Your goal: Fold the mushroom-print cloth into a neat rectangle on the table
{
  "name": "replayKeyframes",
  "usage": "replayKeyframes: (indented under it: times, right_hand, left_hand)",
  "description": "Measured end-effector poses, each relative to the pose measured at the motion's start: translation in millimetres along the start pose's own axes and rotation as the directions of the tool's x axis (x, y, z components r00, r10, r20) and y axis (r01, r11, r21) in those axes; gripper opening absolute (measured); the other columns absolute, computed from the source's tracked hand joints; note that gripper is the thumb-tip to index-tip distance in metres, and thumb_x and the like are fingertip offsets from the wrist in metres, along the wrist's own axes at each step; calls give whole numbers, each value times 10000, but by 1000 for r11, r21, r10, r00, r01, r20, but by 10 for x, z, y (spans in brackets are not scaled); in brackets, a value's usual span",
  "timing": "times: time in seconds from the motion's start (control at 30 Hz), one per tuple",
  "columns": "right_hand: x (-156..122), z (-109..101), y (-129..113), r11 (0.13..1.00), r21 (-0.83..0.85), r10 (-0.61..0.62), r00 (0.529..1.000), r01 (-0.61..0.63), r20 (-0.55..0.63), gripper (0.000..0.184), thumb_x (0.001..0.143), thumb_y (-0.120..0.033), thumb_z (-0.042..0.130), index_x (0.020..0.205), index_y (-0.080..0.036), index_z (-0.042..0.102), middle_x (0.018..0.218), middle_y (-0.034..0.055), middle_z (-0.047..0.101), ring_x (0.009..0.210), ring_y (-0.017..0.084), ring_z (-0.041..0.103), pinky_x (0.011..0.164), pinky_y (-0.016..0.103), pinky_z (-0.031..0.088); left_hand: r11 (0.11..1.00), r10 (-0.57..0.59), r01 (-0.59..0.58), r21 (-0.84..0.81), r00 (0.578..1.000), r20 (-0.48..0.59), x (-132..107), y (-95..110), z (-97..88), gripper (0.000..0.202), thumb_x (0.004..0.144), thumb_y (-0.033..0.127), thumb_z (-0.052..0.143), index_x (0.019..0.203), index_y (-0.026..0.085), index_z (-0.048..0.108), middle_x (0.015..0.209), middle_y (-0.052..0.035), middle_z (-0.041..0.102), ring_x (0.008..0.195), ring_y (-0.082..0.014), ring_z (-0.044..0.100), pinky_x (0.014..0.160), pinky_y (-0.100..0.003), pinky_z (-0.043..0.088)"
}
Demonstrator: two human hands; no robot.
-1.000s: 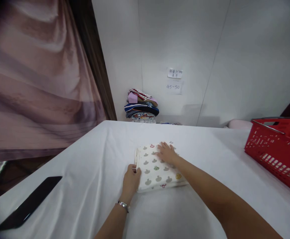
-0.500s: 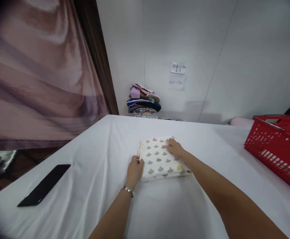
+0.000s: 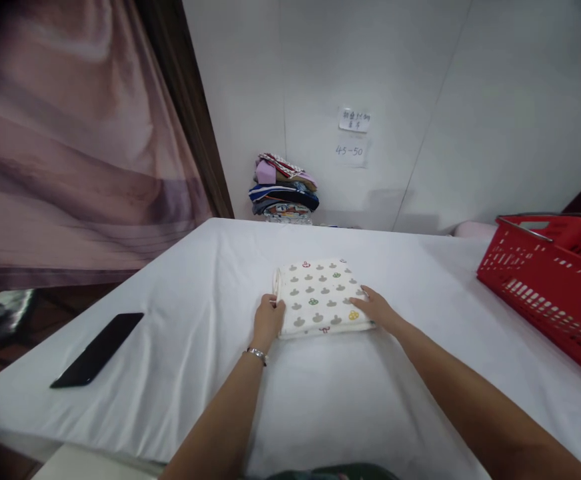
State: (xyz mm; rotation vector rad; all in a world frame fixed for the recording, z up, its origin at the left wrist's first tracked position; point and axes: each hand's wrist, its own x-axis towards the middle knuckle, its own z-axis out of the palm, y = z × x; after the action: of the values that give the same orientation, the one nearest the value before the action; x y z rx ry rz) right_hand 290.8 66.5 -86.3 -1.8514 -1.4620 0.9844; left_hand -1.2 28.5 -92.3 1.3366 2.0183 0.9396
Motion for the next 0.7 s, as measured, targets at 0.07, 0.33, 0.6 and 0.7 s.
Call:
replayKeyframes:
  times: [0.07,0.33,0.6,0.7]
  right_hand:
    - [80,-134,9,998,45,-54,998,54,13,774,646,-473,694,1323,-194,446,1212,116,577,965,248,611,854,372,481]
    - [248,-408,319,995,-66,-88,985,79,-147,637,657,-443,681,1203,-133,571,1110,125,630,987,272,596,866,355,451]
    - [111,-431,484,980,-195,-14,975,-30,-222,789,725,-668,472,1306,-134,467,1108,150,621,989,312,592,835,408,459]
    - [99,-449,527,984,-178,-7,983,-26,-182,818,712,-672,492,1320,-126,448,1185,179,581,1043,324,569,864,422,445]
  left_hand:
    - [999,-8,9,-33,999,38,-53,25,52,201,797,274,463,980,191,471,868,-57,653,765,-178,608,640,-255,402]
    - [999,28,-21,-50,990,135,-415,254,369,214,775,284,511,960,188,461,843,-53,647,753,-175,614,632,-254,413]
    - [994,-27,46,-97,981,192,-298,176,318,265,755,315,555,969,190,462,856,-47,664,706,-156,628,631,-246,431]
    - [999,-20,12,49,985,173,-184,204,176,308,751,433,563,932,195,493,908,-68,664,821,-198,628,683,-269,428]
